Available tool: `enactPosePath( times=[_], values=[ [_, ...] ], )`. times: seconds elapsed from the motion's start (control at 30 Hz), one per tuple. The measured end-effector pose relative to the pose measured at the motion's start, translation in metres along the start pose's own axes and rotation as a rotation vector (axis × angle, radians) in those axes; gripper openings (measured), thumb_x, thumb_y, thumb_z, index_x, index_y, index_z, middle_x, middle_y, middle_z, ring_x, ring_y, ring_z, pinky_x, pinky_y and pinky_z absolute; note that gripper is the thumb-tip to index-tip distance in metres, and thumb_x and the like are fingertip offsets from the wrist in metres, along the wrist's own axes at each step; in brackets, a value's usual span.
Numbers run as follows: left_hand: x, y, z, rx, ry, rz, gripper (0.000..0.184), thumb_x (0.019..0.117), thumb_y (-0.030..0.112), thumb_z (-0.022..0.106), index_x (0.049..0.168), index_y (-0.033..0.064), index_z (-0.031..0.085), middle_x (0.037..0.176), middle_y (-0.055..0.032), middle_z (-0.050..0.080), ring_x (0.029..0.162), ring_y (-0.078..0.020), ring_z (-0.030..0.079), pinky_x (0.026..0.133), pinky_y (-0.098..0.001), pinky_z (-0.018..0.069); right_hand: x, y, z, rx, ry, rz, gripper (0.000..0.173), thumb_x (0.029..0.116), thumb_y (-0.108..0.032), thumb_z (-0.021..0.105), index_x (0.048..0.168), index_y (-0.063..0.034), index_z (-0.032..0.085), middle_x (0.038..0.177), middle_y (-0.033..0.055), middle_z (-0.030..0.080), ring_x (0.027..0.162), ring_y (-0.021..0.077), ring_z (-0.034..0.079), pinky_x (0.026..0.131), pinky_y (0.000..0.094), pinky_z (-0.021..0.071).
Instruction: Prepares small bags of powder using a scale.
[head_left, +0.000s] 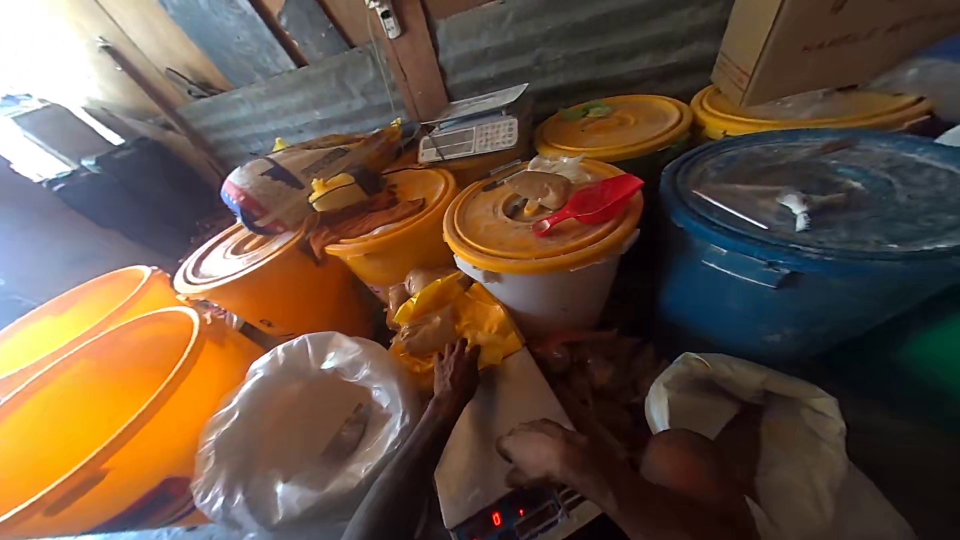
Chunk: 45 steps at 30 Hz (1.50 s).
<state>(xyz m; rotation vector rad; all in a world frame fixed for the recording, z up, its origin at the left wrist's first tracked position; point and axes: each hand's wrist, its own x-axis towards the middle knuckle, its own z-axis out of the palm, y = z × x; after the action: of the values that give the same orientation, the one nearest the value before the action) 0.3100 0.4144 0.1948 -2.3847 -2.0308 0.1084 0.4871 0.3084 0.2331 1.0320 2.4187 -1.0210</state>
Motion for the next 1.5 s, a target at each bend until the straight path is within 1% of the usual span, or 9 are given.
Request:
enactPosePath(
  times=[0.13,0.33,0.5,0.7,0.8,0.93,1.2,1.37,1.5],
  values=[
    [0.022,-0.001,-0.059,-0.116,0.065,-0.120,0.029,0.1016,0.019,0.052,0.121,0.0114,0.074,0.128,-0.0144,0.069,0.127,-0.0357,0.060,0.109,-0.0604,0.0417,-0.010,0.004,-0.003,0.007,0.008,0.011,0.038,0.1002,-0.031,0.064,0.123,-0.0012,0.064,0.118,0.0248,0.068,0.114,0.0436,0.064,0.092,0.0650,0.0493],
    [0.009,-0.008,-0.175,-0.365,0.416,-0.094,0.027,0.0999,0.028,0.068,0.108,0.0018,0.070,0.098,-0.0255,0.070,0.090,-0.0461,0.068,0.078,-0.0665,0.0530,-0.009,0.008,-0.006,0.004,0.021,0.006,0.040,0.1017,-0.035,0.063,0.126,-0.0027,0.063,0.123,0.0233,0.067,0.118,0.0422,0.063,0.095,0.0642,0.0480],
    [-0.020,-0.009,-0.246,-0.642,0.627,0.128,0.031,0.0962,0.034,0.069,0.097,0.0032,0.069,0.083,-0.0065,0.066,0.073,-0.0141,0.062,0.071,-0.0391,0.0542,-0.031,0.024,-0.032,0.354,0.580,0.051,0.065,0.0972,-0.045,0.067,0.147,-0.0070,0.049,0.139,0.0226,0.056,0.121,0.0375,0.062,0.101,0.0563,0.0505],
    [-0.113,0.002,-0.162,-0.893,0.377,0.302,0.019,0.0832,0.014,0.079,0.099,0.0070,0.070,0.091,-0.0001,0.071,0.083,-0.0081,0.069,0.077,-0.0313,0.0613,-0.029,0.022,-0.031,0.571,1.048,-0.100,0.120,0.0709,-0.059,0.087,0.159,-0.0050,0.027,0.140,0.0199,0.054,0.104,0.0225,0.066,0.084,0.0371,0.0585],
    [-0.131,0.008,-0.119,-1.047,0.334,0.335,0.018,0.0826,0.019,0.082,0.089,0.0083,0.069,0.081,0.0046,0.069,0.075,-0.0035,0.066,0.071,-0.0243,0.0573,-0.026,-0.005,-0.013,0.492,0.852,-0.093,0.081,0.0818,-0.044,0.084,0.145,-0.0032,0.053,0.145,0.0247,0.050,0.125,0.0363,0.058,0.100,0.0516,0.0529],
    [-0.137,-0.018,-0.116,-1.404,0.490,0.145,0.017,0.0836,0.012,0.081,0.087,0.0079,0.066,0.075,0.0022,0.068,0.067,-0.0092,0.067,0.064,-0.0284,0.0600,-0.010,-0.003,-0.005,0.525,0.796,-0.177,0.034,0.0979,-0.039,0.066,0.093,-0.0069,0.073,0.081,0.0033,0.067,0.073,0.0109,0.062,0.070,0.0337,0.0530],
    [-0.133,-0.064,-0.109,-1.807,0.389,-0.459,0.018,0.1054,0.023,0.058,0.112,0.0067,0.062,0.091,-0.0048,0.067,0.075,-0.0142,0.066,0.065,-0.0292,0.0556,0.000,0.001,0.003,0.995,0.930,-0.203,0.016,0.0976,-0.023,0.070,0.096,-0.0067,0.073,0.071,-0.0032,0.069,0.055,0.0021,0.060,0.052,0.0192,0.0519],
    [-0.142,-0.011,-0.080,-1.587,0.093,-0.052,0.059,0.0874,0.032,0.078,0.134,0.0023,0.056,0.112,-0.0068,0.070,0.093,-0.0158,0.071,0.080,-0.0329,0.0613,0.009,-0.009,0.015,0.911,0.900,-0.268,0.021,0.0843,-0.013,0.082,0.101,-0.0027,0.074,0.086,0.0015,0.076,0.078,0.0064,0.073,0.074,0.0262,0.0629],
    [-0.141,0.005,-0.067,-1.624,0.220,-0.129,0.023,0.0982,0.025,0.070,0.108,0.0049,0.071,0.093,-0.0033,0.075,0.086,-0.0121,0.073,0.083,-0.0321,0.0615,0.012,-0.012,0.020,0.694,0.806,-0.221,0.040,0.0806,-0.030,0.086,0.109,-0.0057,0.071,0.098,0.0002,0.075,0.091,0.0042,0.071,0.085,0.0253,0.0606]
  ],
)
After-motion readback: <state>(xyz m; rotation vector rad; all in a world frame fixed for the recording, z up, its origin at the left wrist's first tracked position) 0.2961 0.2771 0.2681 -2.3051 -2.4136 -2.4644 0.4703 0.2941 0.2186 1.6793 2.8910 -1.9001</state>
